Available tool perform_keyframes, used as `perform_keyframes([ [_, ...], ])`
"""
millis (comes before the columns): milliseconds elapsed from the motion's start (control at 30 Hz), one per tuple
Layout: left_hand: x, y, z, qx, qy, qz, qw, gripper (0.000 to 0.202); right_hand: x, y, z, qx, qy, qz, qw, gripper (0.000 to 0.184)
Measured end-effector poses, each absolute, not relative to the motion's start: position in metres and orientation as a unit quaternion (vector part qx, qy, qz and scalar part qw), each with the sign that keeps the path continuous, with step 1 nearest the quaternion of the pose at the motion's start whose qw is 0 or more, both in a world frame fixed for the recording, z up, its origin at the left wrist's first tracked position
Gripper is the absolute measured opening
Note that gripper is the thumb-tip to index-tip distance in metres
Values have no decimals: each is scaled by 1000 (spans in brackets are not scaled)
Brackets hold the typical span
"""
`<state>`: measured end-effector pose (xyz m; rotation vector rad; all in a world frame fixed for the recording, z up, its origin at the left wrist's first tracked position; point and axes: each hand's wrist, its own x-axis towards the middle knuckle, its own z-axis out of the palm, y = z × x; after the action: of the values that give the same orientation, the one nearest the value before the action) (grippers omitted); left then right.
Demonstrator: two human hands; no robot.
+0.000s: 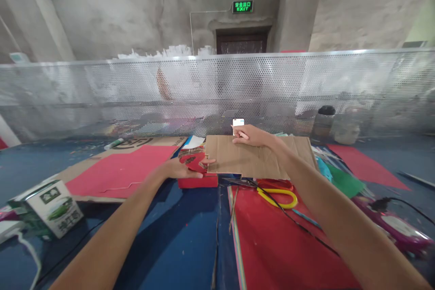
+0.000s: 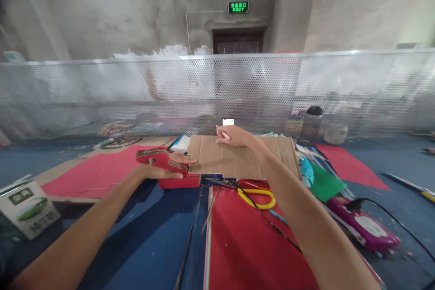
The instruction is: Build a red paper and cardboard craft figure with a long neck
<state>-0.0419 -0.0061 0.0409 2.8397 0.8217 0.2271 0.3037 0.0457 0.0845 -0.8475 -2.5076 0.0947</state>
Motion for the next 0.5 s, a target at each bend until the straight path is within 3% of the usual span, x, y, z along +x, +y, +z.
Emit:
perform_keyframes([
  [500,-45,1,36,956,275,68,71,56,299,45,81,-323,-904,24,278,25],
])
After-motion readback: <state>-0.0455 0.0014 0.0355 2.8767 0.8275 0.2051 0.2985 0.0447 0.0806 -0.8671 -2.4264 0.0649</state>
